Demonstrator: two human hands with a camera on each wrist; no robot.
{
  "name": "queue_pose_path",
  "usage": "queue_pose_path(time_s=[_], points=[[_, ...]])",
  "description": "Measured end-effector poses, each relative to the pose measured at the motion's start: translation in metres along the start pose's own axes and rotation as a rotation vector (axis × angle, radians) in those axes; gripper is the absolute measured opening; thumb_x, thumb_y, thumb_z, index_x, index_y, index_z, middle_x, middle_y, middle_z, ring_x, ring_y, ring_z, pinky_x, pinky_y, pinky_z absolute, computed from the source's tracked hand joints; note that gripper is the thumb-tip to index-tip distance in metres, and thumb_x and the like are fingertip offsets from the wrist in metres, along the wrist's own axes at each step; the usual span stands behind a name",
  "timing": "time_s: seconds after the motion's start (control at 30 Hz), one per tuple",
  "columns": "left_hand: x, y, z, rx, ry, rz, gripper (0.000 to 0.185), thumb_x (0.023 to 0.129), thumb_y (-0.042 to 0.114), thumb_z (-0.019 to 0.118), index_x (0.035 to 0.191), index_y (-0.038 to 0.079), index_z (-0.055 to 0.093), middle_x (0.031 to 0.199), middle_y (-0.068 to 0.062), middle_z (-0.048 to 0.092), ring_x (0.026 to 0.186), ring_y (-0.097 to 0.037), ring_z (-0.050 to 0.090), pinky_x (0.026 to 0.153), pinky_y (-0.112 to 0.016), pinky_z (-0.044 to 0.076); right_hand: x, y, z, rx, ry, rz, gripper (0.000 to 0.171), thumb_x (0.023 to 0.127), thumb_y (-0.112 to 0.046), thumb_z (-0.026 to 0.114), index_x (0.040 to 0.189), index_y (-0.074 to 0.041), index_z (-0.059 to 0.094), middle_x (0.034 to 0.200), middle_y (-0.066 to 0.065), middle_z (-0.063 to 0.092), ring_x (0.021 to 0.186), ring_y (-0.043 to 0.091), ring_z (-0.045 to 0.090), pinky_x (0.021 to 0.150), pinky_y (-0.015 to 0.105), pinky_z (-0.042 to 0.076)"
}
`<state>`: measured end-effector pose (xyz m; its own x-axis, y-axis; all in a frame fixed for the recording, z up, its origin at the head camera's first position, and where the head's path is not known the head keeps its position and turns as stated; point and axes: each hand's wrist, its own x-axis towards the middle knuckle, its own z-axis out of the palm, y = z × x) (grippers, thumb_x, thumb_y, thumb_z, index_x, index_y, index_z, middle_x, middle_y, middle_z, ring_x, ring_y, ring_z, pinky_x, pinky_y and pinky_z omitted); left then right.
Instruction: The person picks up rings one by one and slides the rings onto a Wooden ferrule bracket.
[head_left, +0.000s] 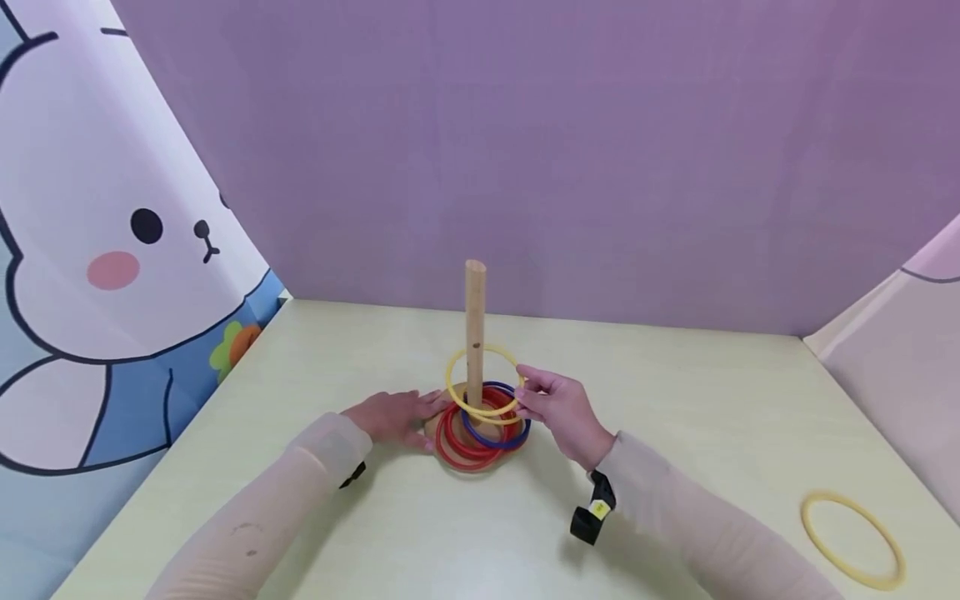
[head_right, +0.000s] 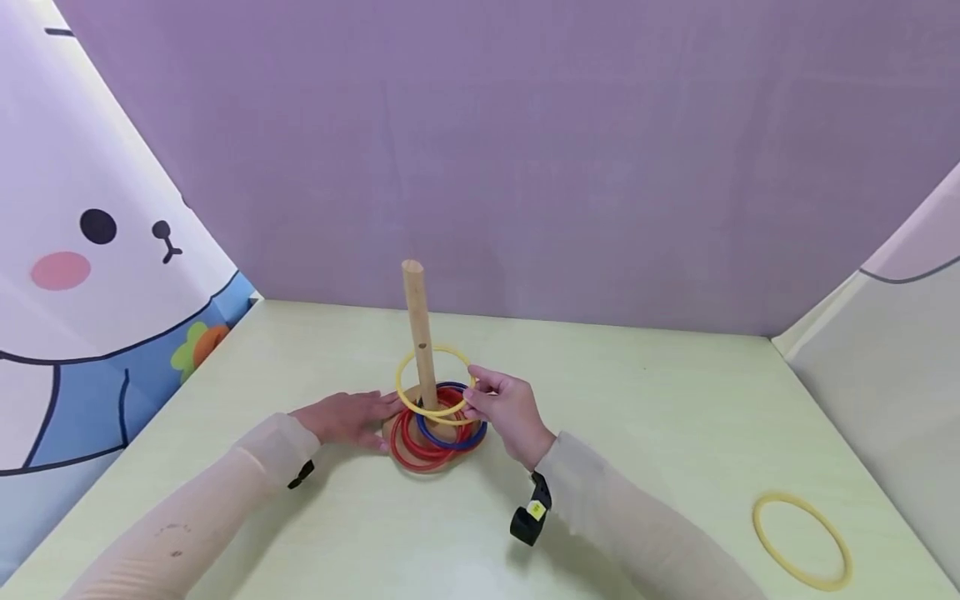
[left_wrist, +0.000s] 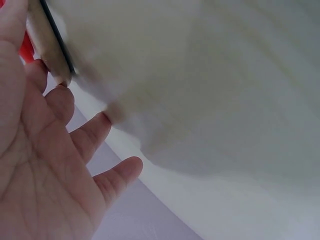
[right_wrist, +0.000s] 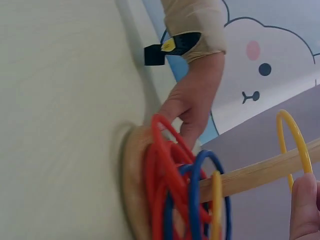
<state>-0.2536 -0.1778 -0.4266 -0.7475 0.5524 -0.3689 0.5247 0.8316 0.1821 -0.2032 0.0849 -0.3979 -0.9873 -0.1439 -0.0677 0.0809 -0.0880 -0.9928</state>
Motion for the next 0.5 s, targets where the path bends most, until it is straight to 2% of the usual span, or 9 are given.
queue_pose_path(time_s=[0.17,0.33,0.5], points=[[0.0,-0.002,0.0,0.016,0.008,-0.017,0.084,0.087,0.05,0.067,0.155,0.024,0.026,0.16,-0.001,0.025,0.141,-0.039,0.032,0.108,-0.058,0.033,-0.001,0.011,-0.001,-0.001,-0.004,-0.006,0.045,0.094,0.01,0.053,0.138,0.016,0.042,0.087,0.002,0.055,0.07,0.004,0.062,0.069,0.016,0.055],[0.001,-0.002,0.0,0.019,0.009,0.001,0.082,0.088,0.051,0.065,0.155,0.02,0.028,0.16,-0.004,0.025,0.141,-0.04,0.032,0.107,-0.058,0.034,-0.001,0.016,-0.004,-0.021,0.017,0.003,0.044,0.094,0.01,0.053,0.136,0.016,0.044,0.085,0.002,0.056,0.068,0.004,0.062,0.067,0.015,0.054],[0.003,-0.002,0.003,0.014,0.007,-0.001,0.083,0.088,0.052,0.065,0.155,0.02,0.027,0.16,-0.003,0.025,0.141,-0.039,0.031,0.108,-0.058,0.033,0.0,0.023,-0.006,-0.045,0.001,0.019,0.044,0.094,0.008,0.054,0.136,0.016,0.043,0.085,0.002,0.055,0.068,0.004,0.063,0.066,0.015,0.054]])
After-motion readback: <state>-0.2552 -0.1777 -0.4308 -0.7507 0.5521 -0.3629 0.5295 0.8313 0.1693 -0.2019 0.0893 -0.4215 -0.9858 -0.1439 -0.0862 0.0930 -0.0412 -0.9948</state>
